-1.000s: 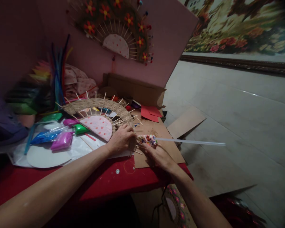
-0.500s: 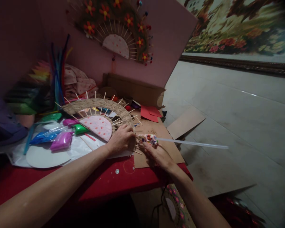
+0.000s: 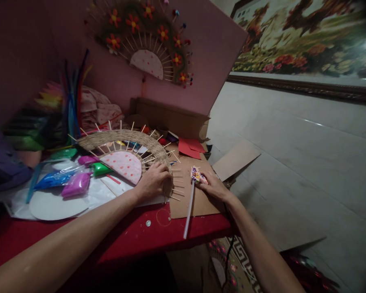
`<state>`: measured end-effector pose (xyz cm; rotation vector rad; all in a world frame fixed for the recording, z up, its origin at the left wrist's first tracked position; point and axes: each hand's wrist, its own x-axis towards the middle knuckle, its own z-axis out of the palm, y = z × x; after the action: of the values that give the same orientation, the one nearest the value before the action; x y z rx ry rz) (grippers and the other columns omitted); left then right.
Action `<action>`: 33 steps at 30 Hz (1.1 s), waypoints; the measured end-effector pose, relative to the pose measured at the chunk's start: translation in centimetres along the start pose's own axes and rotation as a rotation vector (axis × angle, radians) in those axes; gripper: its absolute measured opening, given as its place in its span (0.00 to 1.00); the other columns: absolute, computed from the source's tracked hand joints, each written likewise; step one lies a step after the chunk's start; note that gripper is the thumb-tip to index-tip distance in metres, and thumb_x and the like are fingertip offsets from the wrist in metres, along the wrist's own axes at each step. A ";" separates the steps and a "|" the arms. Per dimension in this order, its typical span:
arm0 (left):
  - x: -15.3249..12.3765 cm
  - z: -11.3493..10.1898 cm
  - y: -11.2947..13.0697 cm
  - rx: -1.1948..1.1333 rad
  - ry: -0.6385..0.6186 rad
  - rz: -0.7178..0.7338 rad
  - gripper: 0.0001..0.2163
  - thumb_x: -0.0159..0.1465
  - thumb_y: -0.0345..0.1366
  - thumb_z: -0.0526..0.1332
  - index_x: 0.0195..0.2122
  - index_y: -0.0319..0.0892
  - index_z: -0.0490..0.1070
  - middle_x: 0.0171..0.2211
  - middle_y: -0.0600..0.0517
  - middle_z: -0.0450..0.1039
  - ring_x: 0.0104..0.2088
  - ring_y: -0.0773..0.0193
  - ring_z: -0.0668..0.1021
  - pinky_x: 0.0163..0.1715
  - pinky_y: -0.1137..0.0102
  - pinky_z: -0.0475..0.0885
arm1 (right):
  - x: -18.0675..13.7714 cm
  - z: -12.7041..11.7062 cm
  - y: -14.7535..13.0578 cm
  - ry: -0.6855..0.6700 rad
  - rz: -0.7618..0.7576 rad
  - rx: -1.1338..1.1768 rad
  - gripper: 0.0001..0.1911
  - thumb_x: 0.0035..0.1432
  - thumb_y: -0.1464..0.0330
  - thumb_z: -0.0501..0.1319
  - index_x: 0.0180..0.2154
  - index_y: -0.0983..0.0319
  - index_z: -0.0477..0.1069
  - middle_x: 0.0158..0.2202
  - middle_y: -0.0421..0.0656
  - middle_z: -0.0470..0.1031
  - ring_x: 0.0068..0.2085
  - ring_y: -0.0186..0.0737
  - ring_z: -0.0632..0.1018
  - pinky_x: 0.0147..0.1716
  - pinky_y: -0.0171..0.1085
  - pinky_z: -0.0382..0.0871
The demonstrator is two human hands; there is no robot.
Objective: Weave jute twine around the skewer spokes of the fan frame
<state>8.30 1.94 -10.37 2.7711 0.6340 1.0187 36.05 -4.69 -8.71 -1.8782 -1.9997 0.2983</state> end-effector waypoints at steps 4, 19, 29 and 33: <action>0.0 -0.1 0.1 -0.009 0.002 -0.006 0.11 0.58 0.24 0.54 0.38 0.43 0.72 0.38 0.48 0.70 0.40 0.57 0.66 0.41 0.59 0.65 | 2.0 -0.6 1.1 -0.090 -0.111 -0.089 0.25 0.52 0.68 0.60 0.54 0.62 0.66 0.48 0.48 0.71 0.47 0.46 0.71 0.47 0.40 0.61; 0.1 -0.4 0.3 -0.011 0.080 0.004 0.11 0.60 0.23 0.52 0.38 0.40 0.71 0.37 0.47 0.69 0.40 0.57 0.67 0.41 0.61 0.65 | -1.3 1.6 -9.2 0.181 -0.102 0.087 0.08 0.58 0.71 0.55 0.32 0.62 0.72 0.35 0.45 0.74 0.37 0.39 0.73 0.39 0.36 0.64; -0.1 -0.1 0.0 0.027 0.051 0.019 0.14 0.58 0.23 0.54 0.39 0.44 0.74 0.37 0.47 0.68 0.40 0.57 0.66 0.39 0.60 0.66 | -0.5 3.3 -9.7 0.140 -0.134 0.024 0.10 0.58 0.72 0.54 0.37 0.62 0.73 0.37 0.45 0.76 0.40 0.40 0.73 0.41 0.38 0.63; -0.1 -0.1 0.0 0.047 0.042 0.030 0.13 0.59 0.25 0.54 0.40 0.44 0.75 0.37 0.47 0.68 0.39 0.57 0.66 0.40 0.60 0.66 | 0.2 3.6 -9.5 0.095 -0.069 0.129 0.07 0.56 0.71 0.56 0.35 0.61 0.72 0.35 0.43 0.76 0.36 0.38 0.74 0.36 0.36 0.64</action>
<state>8.16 1.93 -10.29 2.8151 0.6313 1.0847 25.88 -4.89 -8.08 -1.7084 -1.9297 0.3052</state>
